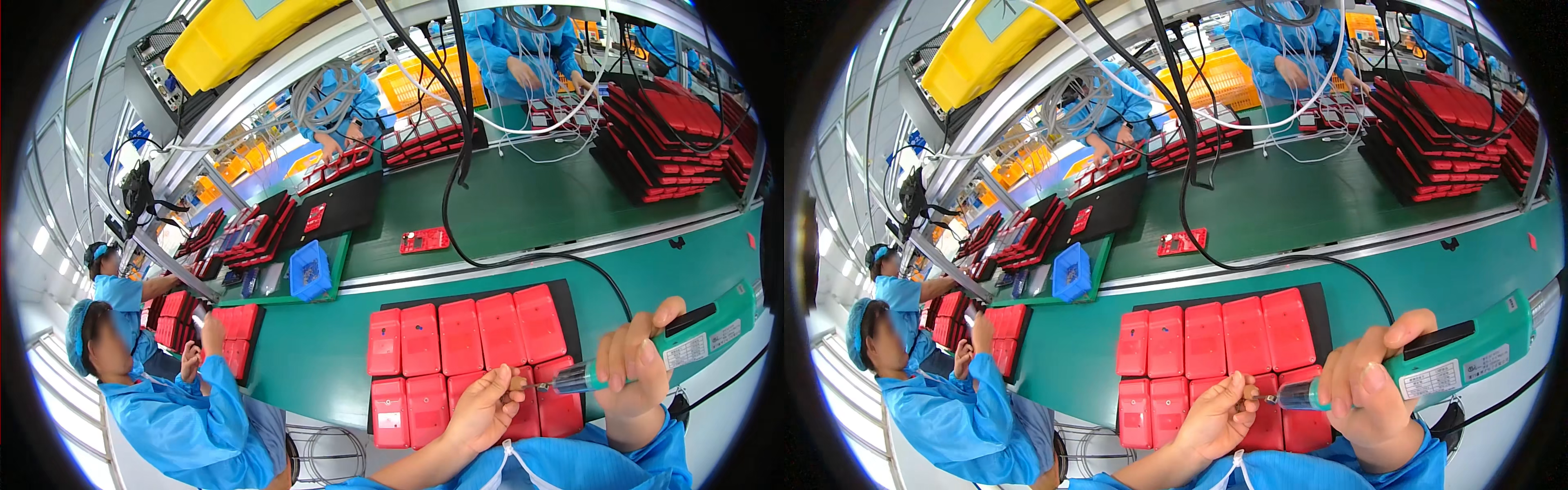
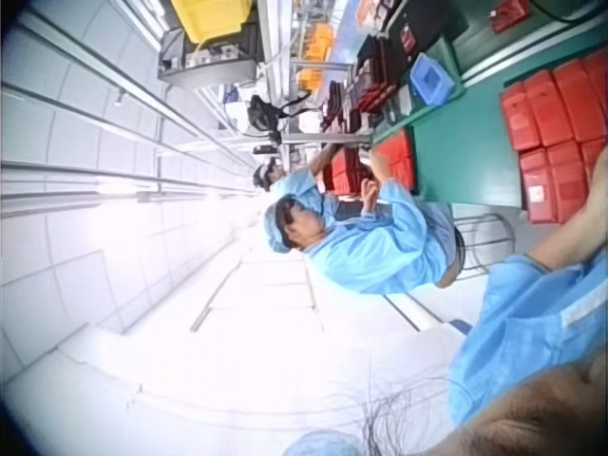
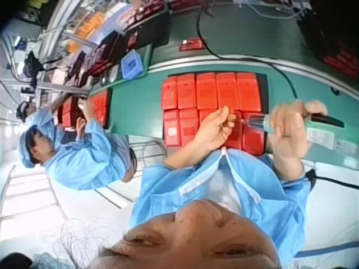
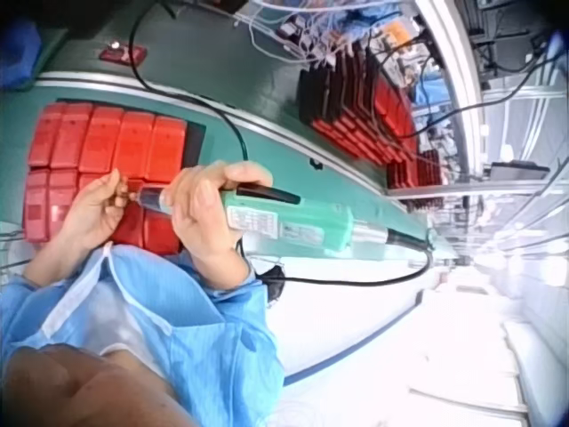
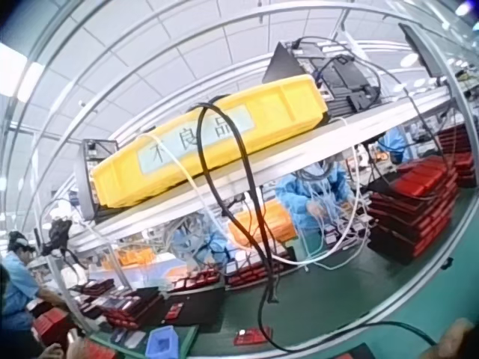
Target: The person drives screws into the back of red plastic electronic device housings using an electric screwdriver on an assembly line.
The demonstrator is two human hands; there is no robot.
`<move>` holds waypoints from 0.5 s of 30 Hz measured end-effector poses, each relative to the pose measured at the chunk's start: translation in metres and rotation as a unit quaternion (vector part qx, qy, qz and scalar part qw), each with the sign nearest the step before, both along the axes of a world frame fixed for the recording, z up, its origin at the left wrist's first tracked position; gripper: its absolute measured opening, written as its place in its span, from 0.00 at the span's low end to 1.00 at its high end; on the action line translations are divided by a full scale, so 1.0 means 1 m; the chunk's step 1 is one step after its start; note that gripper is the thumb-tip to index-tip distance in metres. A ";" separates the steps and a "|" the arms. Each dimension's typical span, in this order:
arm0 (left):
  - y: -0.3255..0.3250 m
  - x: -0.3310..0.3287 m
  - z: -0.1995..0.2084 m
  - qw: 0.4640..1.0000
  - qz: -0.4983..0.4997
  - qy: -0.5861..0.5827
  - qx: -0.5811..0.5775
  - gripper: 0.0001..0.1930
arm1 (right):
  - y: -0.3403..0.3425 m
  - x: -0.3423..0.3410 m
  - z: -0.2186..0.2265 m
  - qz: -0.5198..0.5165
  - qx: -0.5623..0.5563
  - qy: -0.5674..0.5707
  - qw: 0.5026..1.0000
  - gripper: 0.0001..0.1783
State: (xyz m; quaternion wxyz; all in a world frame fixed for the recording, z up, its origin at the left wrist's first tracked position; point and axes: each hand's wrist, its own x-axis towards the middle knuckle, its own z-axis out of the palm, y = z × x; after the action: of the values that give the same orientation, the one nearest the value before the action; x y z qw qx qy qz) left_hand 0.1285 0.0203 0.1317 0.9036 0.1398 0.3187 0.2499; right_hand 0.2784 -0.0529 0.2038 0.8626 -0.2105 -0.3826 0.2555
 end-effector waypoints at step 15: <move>-0.001 -0.003 -0.017 0.992 -0.052 -0.067 0.091 0.13 | -0.003 0.000 0.000 0.002 0.007 -0.035 0.999 0.15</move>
State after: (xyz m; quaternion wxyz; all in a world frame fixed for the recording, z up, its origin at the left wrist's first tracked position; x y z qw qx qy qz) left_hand 0.1255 0.0196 0.1150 0.9184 0.2206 0.2253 0.2390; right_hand 0.2779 -0.0561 0.2037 0.8495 -0.2127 -0.4148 0.2470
